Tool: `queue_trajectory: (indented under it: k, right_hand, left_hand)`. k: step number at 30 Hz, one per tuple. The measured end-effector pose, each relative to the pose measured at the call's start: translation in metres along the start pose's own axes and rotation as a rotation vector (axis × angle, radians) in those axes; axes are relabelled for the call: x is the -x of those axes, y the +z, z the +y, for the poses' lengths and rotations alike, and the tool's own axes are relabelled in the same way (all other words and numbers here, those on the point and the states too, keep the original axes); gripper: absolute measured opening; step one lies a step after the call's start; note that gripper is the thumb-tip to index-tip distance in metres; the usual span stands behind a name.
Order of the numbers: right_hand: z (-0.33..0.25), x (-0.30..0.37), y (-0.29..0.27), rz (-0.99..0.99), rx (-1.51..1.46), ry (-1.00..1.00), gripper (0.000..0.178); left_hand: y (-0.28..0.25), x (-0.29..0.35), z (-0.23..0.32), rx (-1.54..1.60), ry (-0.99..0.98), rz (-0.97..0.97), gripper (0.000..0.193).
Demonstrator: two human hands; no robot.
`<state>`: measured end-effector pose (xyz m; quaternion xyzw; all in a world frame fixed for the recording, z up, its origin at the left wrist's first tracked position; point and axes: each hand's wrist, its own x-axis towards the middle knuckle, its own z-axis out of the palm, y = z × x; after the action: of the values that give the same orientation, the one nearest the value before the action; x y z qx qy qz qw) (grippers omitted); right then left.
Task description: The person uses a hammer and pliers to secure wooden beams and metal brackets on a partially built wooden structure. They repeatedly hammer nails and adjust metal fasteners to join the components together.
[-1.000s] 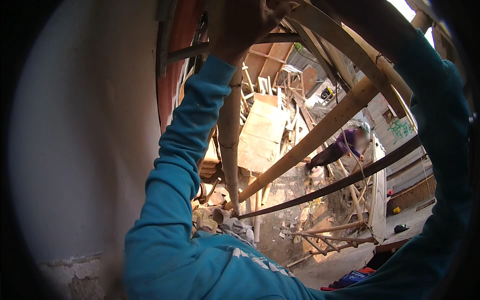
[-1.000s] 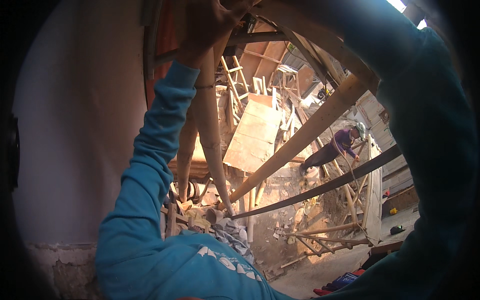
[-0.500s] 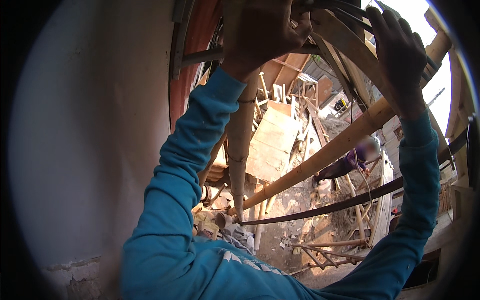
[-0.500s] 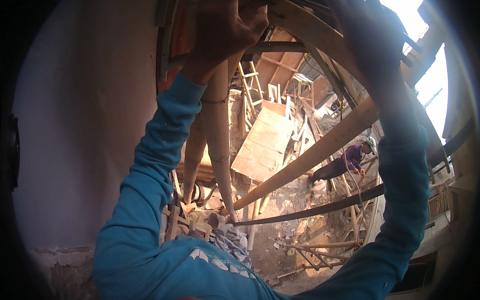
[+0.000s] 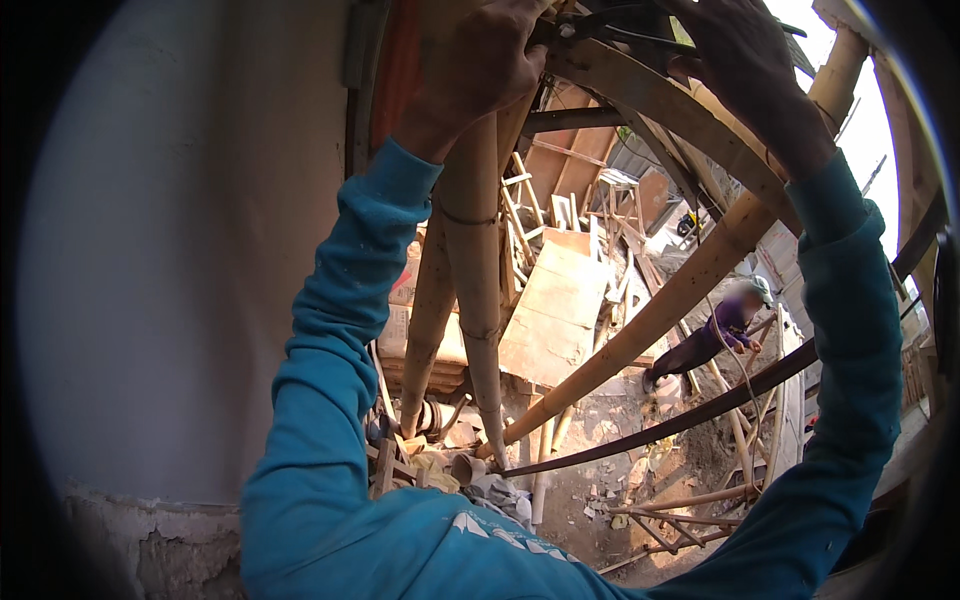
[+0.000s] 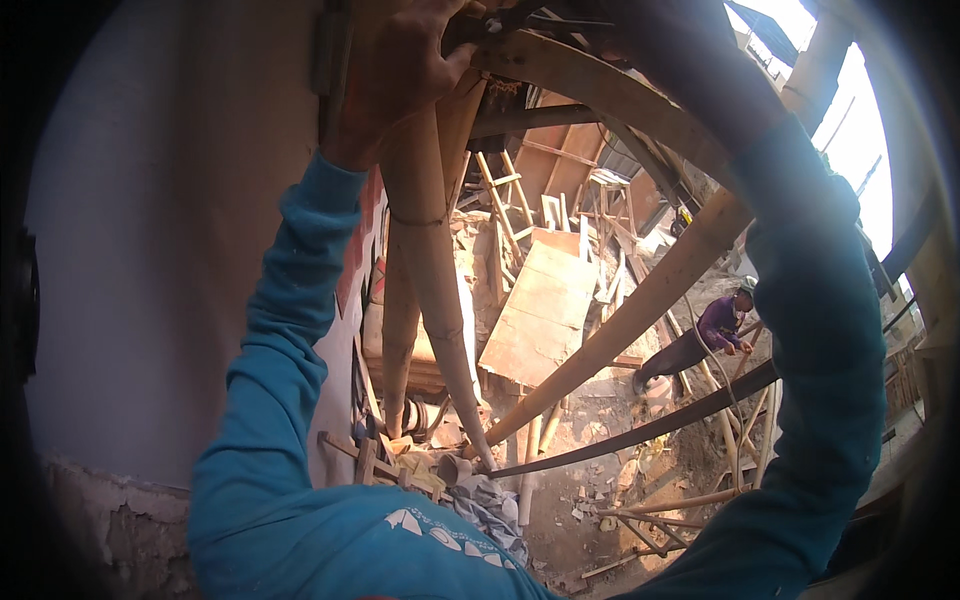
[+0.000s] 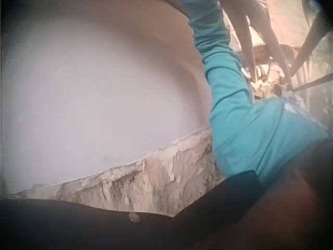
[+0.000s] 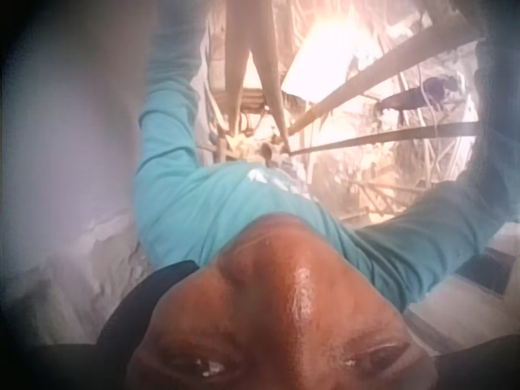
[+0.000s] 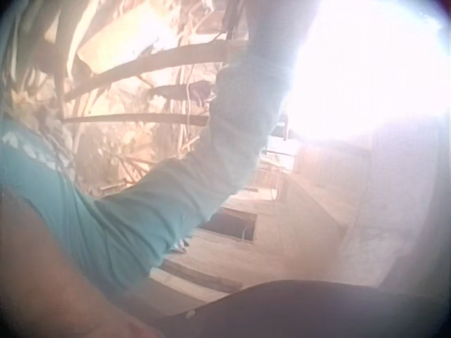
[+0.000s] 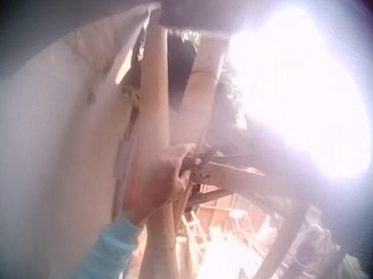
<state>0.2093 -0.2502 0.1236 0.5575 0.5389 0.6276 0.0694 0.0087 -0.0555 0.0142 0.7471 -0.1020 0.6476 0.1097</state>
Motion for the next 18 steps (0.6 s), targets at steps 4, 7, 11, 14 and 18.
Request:
queue_trajectory:
  k: [4,7,11,14,18]
  right_hand:
    - [0.018,0.021,0.000,0.062,0.018,0.041,0.056]
    - [0.027,0.055,-0.012,0.148,-0.026,0.151,0.056]
    - [-0.038,0.119,-0.043,-0.106,-0.651,0.756,0.049]
    - [-0.102,0.191,-0.056,-0.184,-1.411,1.106,0.036]
    - [-0.204,0.236,-0.072,-0.303,-2.087,1.490,0.026]
  left_hand:
    - [-0.006,-0.003,-0.013,-0.250,0.101,-0.047,0.042]
    - [-0.012,-0.009,-0.013,-0.387,0.192,-0.128,0.043]
    - [-0.027,-0.016,-0.012,-0.459,0.099,-0.280,0.048]
    - [-0.030,-0.021,-0.019,-0.453,0.139,-0.335,0.051]
    - [-0.022,-0.031,-0.018,-0.504,0.103,-0.449,0.051]
